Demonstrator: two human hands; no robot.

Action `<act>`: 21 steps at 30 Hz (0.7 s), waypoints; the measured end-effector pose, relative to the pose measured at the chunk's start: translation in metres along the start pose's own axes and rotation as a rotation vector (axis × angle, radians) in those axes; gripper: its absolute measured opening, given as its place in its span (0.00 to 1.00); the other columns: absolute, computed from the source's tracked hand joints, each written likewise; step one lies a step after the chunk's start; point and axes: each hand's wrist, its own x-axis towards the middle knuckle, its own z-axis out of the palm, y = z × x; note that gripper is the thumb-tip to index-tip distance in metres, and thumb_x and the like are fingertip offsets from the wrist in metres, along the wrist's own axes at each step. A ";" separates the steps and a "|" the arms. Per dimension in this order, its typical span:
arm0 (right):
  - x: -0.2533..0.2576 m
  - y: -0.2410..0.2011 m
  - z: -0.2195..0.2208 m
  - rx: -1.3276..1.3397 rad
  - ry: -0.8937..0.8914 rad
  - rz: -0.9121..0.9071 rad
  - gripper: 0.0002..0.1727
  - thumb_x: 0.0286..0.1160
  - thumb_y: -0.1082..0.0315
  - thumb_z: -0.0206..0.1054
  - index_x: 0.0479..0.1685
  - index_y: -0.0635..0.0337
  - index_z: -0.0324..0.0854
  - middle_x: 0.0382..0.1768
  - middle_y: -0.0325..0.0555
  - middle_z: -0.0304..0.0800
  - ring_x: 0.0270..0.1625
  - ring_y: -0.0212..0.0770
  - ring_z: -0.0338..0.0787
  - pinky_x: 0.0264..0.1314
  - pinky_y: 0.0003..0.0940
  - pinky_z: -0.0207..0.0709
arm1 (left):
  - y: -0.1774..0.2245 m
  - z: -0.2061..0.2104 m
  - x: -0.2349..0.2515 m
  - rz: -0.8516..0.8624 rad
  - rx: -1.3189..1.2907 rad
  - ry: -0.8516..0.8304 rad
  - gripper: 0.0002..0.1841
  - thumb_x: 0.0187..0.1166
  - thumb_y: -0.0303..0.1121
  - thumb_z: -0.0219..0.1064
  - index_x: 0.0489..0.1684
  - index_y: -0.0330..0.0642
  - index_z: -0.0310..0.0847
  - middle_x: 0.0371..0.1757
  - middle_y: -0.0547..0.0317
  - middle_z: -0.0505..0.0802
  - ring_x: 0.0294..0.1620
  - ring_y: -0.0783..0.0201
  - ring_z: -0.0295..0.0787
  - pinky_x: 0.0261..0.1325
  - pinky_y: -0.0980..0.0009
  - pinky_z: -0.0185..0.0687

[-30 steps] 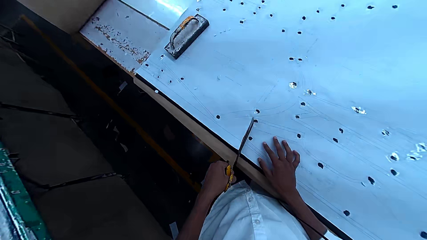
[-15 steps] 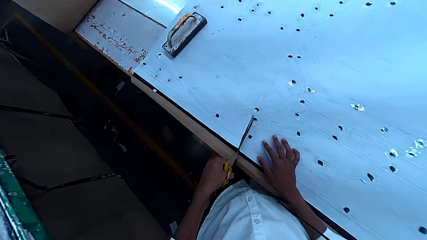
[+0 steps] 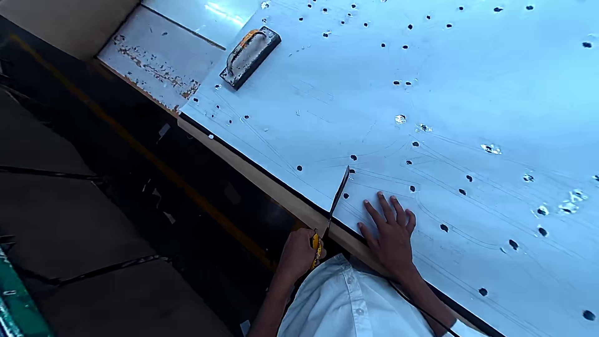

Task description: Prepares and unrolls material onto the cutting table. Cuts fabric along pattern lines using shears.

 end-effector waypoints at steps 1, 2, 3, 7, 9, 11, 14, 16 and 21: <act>0.000 0.000 0.000 0.001 -0.001 0.000 0.32 0.80 0.34 0.53 0.83 0.26 0.74 0.91 0.36 0.61 0.93 0.56 0.53 0.85 0.72 0.42 | -0.001 0.001 0.000 -0.004 -0.006 -0.001 0.05 0.73 0.30 0.76 0.39 0.40 0.88 0.32 0.60 0.95 0.28 0.67 0.92 0.40 0.68 0.92; 0.001 0.000 0.000 -0.003 -0.003 0.000 0.32 0.80 0.34 0.52 0.83 0.26 0.74 0.91 0.35 0.61 0.93 0.56 0.53 0.85 0.72 0.42 | -0.001 0.002 0.000 -0.006 -0.011 0.001 0.05 0.73 0.30 0.75 0.39 0.40 0.88 0.33 0.60 0.95 0.28 0.68 0.92 0.40 0.69 0.92; 0.001 0.000 0.000 -0.003 0.002 -0.003 0.32 0.79 0.33 0.53 0.83 0.27 0.74 0.91 0.36 0.61 0.93 0.56 0.53 0.85 0.72 0.42 | -0.001 0.002 0.000 -0.006 -0.009 0.002 0.05 0.73 0.30 0.75 0.39 0.40 0.88 0.33 0.60 0.94 0.28 0.68 0.92 0.40 0.68 0.92; 0.001 0.000 -0.002 0.008 -0.012 -0.007 0.32 0.80 0.34 0.52 0.83 0.27 0.73 0.91 0.36 0.61 0.93 0.56 0.53 0.84 0.73 0.43 | 0.000 0.000 -0.002 -0.006 0.011 -0.004 0.05 0.73 0.31 0.74 0.39 0.40 0.89 0.31 0.60 0.94 0.28 0.66 0.92 0.40 0.66 0.91; 0.001 0.000 -0.002 0.006 -0.008 -0.011 0.32 0.80 0.34 0.52 0.83 0.28 0.74 0.91 0.37 0.61 0.93 0.57 0.53 0.84 0.73 0.42 | 0.001 0.001 -0.002 -0.010 0.008 -0.003 0.04 0.73 0.30 0.74 0.38 0.40 0.89 0.30 0.60 0.94 0.27 0.67 0.91 0.39 0.67 0.91; 0.000 0.000 -0.002 0.008 -0.003 -0.010 0.32 0.80 0.34 0.53 0.82 0.28 0.75 0.91 0.37 0.61 0.93 0.57 0.53 0.84 0.73 0.43 | 0.002 0.002 -0.002 -0.017 0.011 -0.001 0.03 0.74 0.30 0.74 0.38 0.40 0.89 0.30 0.60 0.94 0.27 0.68 0.91 0.39 0.68 0.91; 0.000 -0.001 -0.002 0.012 -0.012 -0.008 0.32 0.80 0.34 0.52 0.83 0.28 0.74 0.91 0.36 0.61 0.94 0.57 0.52 0.85 0.72 0.42 | 0.001 0.003 -0.002 -0.011 0.015 0.008 0.03 0.74 0.30 0.75 0.36 0.41 0.88 0.29 0.61 0.93 0.27 0.68 0.91 0.38 0.69 0.90; 0.000 -0.001 -0.002 0.009 -0.014 -0.006 0.32 0.80 0.34 0.52 0.83 0.28 0.74 0.91 0.37 0.60 0.94 0.57 0.52 0.84 0.73 0.42 | 0.001 0.003 -0.002 -0.006 0.014 0.011 0.03 0.73 0.29 0.75 0.35 0.41 0.88 0.29 0.61 0.93 0.26 0.68 0.90 0.37 0.69 0.90; 0.000 -0.001 -0.003 0.004 -0.012 -0.006 0.32 0.80 0.35 0.52 0.82 0.30 0.76 0.90 0.39 0.62 0.93 0.58 0.53 0.84 0.73 0.42 | 0.004 0.004 -0.004 -0.020 0.029 0.009 0.03 0.74 0.29 0.75 0.36 0.40 0.88 0.28 0.60 0.93 0.25 0.67 0.91 0.37 0.68 0.90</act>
